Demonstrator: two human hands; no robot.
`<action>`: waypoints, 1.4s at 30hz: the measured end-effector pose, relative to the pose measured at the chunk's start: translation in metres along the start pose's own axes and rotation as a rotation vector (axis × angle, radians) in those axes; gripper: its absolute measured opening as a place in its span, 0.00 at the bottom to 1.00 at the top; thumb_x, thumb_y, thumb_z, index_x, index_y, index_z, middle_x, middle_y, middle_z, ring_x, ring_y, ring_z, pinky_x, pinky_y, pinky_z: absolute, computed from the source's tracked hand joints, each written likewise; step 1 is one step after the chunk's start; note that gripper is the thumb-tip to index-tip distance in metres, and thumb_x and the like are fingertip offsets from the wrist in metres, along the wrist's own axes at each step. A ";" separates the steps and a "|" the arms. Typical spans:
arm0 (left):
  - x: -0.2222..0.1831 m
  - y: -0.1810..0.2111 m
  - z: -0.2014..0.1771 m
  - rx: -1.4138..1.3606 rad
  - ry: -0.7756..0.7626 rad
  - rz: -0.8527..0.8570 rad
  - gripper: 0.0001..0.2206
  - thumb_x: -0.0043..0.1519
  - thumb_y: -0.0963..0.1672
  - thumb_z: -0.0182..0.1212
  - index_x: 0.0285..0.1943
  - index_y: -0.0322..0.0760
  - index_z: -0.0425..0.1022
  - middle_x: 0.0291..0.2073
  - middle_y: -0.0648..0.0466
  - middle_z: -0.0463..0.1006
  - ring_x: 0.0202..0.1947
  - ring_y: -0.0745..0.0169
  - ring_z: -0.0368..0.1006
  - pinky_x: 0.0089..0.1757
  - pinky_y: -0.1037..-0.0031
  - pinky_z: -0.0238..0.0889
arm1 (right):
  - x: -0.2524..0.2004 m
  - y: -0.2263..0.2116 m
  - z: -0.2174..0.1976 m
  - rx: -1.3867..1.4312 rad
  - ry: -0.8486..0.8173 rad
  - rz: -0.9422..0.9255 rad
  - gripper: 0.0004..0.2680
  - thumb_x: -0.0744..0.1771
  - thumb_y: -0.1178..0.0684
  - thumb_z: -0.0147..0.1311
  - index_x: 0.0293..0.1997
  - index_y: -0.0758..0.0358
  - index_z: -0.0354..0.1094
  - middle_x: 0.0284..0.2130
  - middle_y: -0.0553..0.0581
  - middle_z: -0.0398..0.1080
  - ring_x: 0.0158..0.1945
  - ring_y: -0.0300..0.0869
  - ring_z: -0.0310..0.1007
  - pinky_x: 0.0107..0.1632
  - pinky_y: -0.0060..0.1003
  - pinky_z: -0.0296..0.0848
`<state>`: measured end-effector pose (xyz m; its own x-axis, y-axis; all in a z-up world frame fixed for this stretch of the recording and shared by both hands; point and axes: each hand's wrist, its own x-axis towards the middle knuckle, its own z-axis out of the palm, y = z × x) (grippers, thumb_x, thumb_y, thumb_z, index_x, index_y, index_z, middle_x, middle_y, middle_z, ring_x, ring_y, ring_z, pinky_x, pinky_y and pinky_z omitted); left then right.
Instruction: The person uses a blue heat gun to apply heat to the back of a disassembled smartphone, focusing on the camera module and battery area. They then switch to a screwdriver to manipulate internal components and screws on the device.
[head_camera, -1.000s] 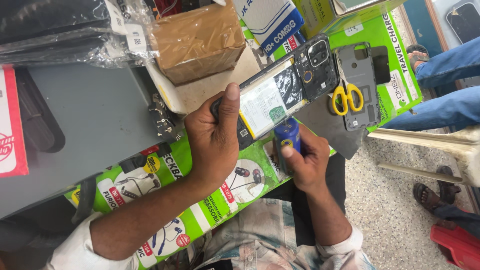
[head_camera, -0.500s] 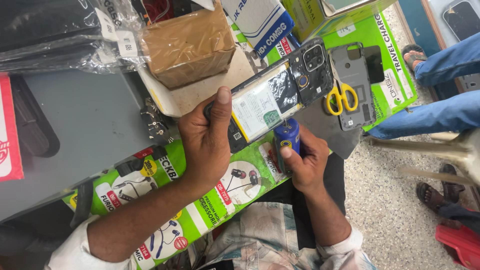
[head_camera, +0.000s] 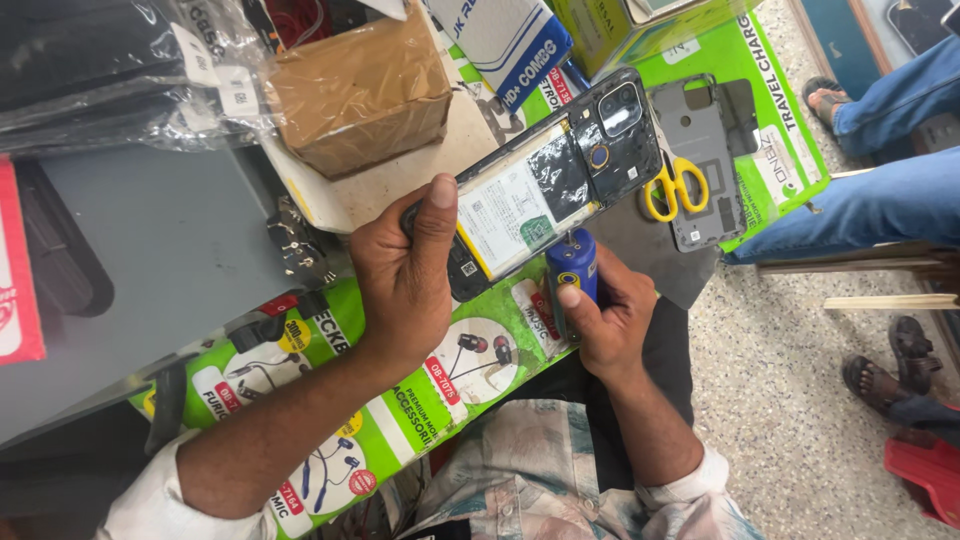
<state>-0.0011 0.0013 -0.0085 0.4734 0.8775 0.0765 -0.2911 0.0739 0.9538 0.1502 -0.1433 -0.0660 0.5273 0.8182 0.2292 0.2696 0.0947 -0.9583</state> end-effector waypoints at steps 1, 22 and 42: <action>0.000 0.000 0.000 -0.019 -0.002 0.001 0.18 0.75 0.49 0.52 0.42 0.27 0.78 0.30 0.62 0.77 0.31 0.82 0.65 0.34 0.83 0.62 | 0.001 0.001 0.000 -0.001 -0.001 -0.021 0.20 0.68 0.44 0.59 0.59 0.74 0.70 0.37 0.54 0.76 0.38 0.33 0.72 0.45 0.28 0.71; 0.006 -0.002 -0.003 -0.043 0.033 -0.051 0.20 0.75 0.49 0.51 0.38 0.29 0.77 0.27 0.62 0.75 0.28 0.82 0.63 0.31 0.83 0.60 | 0.002 0.006 -0.003 0.028 0.039 0.093 0.17 0.68 0.43 0.56 0.51 0.72 0.75 0.31 0.52 0.72 0.32 0.33 0.67 0.38 0.28 0.65; 0.005 -0.002 0.000 -0.056 0.039 -0.047 0.20 0.75 0.49 0.51 0.38 0.29 0.77 0.28 0.62 0.74 0.29 0.82 0.63 0.32 0.83 0.60 | 0.006 -0.001 -0.002 0.002 -0.081 0.050 0.21 0.66 0.46 0.61 0.60 0.73 0.70 0.40 0.57 0.78 0.40 0.35 0.75 0.47 0.29 0.73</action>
<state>0.0015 0.0056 -0.0097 0.4549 0.8903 0.0196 -0.3158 0.1407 0.9383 0.1547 -0.1397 -0.0637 0.4729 0.8652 0.1666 0.2430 0.0537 -0.9685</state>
